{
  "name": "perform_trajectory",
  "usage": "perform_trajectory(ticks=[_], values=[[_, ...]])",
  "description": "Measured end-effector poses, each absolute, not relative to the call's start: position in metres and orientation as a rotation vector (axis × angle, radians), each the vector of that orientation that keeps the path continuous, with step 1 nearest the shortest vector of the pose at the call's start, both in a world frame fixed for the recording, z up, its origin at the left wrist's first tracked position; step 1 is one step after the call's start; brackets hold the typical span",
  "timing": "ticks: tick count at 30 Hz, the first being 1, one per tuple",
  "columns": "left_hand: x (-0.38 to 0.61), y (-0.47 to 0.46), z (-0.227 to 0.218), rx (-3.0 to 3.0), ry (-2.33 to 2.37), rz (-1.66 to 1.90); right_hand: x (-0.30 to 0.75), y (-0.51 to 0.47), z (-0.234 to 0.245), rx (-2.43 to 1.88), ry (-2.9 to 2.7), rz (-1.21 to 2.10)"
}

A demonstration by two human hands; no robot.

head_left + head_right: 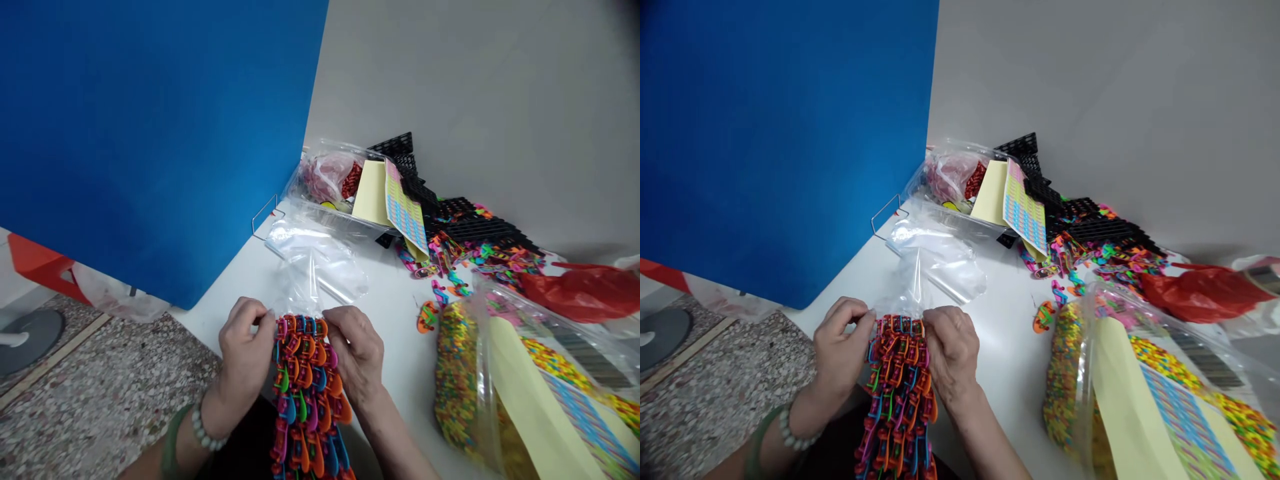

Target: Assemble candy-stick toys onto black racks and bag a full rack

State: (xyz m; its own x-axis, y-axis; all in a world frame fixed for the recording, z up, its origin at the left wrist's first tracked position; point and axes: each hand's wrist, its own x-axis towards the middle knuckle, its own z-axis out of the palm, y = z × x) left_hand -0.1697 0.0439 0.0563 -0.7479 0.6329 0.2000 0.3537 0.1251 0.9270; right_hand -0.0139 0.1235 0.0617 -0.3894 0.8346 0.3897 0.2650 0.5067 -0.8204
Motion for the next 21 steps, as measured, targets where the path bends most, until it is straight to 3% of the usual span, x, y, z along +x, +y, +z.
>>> perform_trajectory(ticks=[6, 11, 15, 21], values=[[-0.163, 0.035, 0.056, 1.355, 2.254, 1.662, -0.013, 0.116, 0.071, -0.983, -1.778, 1.124], [-0.163, 0.029, 0.055, 1.755, 2.18, 1.726, -0.007, 0.113, 0.067, -0.711, -1.889, 0.857], [-0.166, 0.021, 0.06, 1.694, 2.028, 1.608, 0.005, 0.113, 0.06, -0.554, -1.973, 0.845], [-0.176, 0.001, 0.056, 2.038, 2.018, 1.441, 0.018, 0.111, 0.06, -0.458, -2.158, 0.533]])
